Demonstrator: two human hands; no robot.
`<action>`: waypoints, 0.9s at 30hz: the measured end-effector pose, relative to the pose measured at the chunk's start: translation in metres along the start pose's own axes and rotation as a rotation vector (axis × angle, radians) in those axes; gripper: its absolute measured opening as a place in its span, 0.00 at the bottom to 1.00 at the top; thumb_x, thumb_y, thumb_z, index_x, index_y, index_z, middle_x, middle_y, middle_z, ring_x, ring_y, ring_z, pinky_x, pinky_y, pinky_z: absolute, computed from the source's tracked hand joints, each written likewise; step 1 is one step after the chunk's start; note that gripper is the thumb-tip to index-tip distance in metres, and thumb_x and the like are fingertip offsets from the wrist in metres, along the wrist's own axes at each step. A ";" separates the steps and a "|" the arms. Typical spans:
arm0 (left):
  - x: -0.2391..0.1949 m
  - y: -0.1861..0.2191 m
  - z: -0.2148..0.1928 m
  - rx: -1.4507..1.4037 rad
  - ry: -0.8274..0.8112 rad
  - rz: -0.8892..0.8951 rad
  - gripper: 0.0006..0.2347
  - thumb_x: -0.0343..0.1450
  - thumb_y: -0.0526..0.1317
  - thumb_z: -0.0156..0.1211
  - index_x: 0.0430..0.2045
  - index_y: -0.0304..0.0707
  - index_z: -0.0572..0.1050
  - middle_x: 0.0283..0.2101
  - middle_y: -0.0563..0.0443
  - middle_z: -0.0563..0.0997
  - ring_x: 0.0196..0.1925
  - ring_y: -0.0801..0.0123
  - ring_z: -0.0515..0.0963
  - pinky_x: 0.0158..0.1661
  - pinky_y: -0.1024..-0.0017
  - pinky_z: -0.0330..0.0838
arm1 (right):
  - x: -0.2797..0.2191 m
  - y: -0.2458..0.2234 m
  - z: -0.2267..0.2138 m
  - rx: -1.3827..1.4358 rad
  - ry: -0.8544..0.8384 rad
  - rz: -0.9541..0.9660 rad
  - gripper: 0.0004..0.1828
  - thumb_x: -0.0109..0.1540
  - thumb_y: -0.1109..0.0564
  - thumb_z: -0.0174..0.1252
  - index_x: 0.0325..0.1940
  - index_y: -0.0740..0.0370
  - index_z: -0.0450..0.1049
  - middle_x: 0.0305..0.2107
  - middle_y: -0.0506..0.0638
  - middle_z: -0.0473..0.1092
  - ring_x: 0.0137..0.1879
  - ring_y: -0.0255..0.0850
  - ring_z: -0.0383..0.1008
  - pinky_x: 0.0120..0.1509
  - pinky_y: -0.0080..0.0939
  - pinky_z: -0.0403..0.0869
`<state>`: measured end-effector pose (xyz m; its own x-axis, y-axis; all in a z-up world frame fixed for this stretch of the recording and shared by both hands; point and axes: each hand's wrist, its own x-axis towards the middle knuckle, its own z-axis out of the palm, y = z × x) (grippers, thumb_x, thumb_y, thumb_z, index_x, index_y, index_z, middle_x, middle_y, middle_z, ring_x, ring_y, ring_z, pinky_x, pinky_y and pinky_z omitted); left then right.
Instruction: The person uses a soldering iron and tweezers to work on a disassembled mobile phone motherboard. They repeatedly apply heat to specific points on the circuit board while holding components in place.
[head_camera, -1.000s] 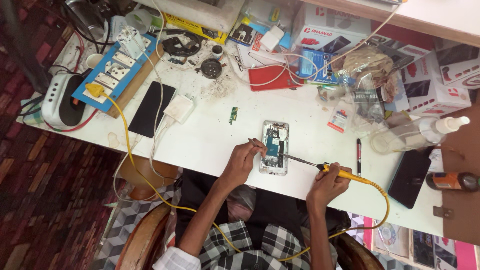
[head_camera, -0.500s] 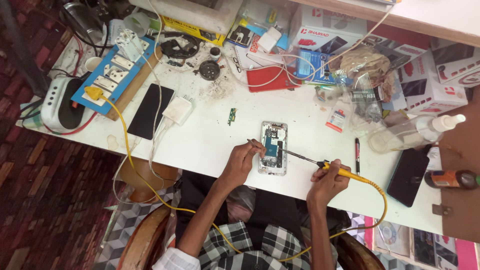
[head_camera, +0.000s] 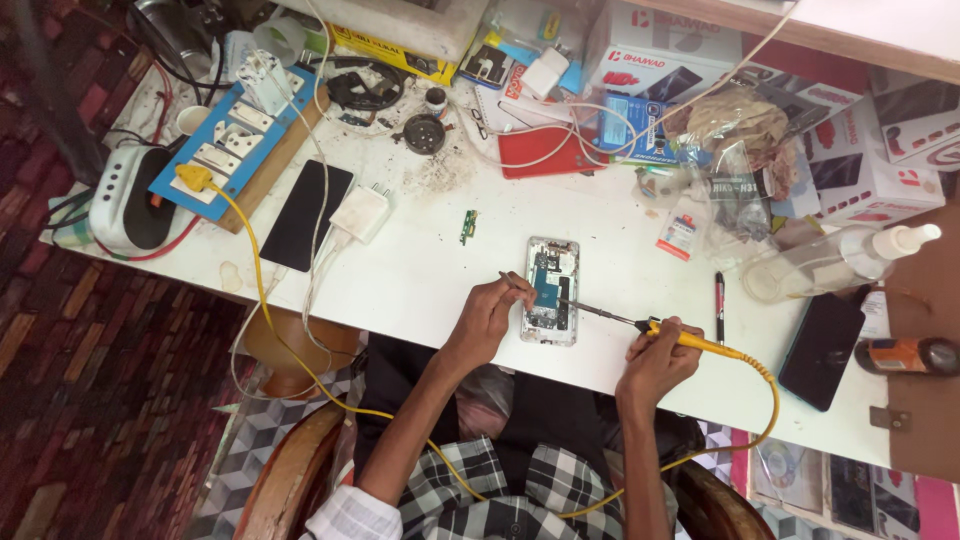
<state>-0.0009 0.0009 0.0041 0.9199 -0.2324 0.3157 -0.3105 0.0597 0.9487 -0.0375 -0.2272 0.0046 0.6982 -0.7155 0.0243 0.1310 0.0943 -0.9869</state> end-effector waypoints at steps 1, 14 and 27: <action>0.000 0.000 0.000 0.005 -0.001 0.007 0.09 0.79 0.29 0.40 0.33 0.22 0.70 0.34 0.42 0.79 0.39 0.61 0.81 0.50 0.67 0.76 | -0.001 0.000 0.000 -0.009 0.012 0.015 0.11 0.74 0.56 0.48 0.39 0.61 0.60 0.18 0.45 0.59 0.19 0.30 0.58 0.20 0.31 0.59; -0.001 -0.001 0.003 -0.070 0.008 0.007 0.09 0.79 0.28 0.40 0.33 0.20 0.70 0.34 0.42 0.78 0.38 0.62 0.79 0.49 0.68 0.75 | 0.004 0.012 -0.015 0.178 0.048 -0.042 0.11 0.73 0.54 0.52 0.41 0.60 0.60 0.20 0.44 0.58 0.20 0.30 0.57 0.22 0.30 0.59; -0.002 -0.003 0.000 -0.033 0.006 -0.002 0.10 0.79 0.30 0.40 0.34 0.22 0.71 0.34 0.43 0.79 0.39 0.63 0.81 0.49 0.68 0.75 | 0.001 0.011 -0.012 0.180 -0.051 -0.116 0.15 0.74 0.50 0.52 0.41 0.61 0.60 0.18 0.45 0.59 0.20 0.31 0.60 0.22 0.31 0.60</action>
<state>-0.0020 0.0014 0.0011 0.9219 -0.2268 0.3141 -0.3009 0.0916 0.9492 -0.0437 -0.2349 -0.0077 0.7051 -0.6934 0.1484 0.3330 0.1390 -0.9326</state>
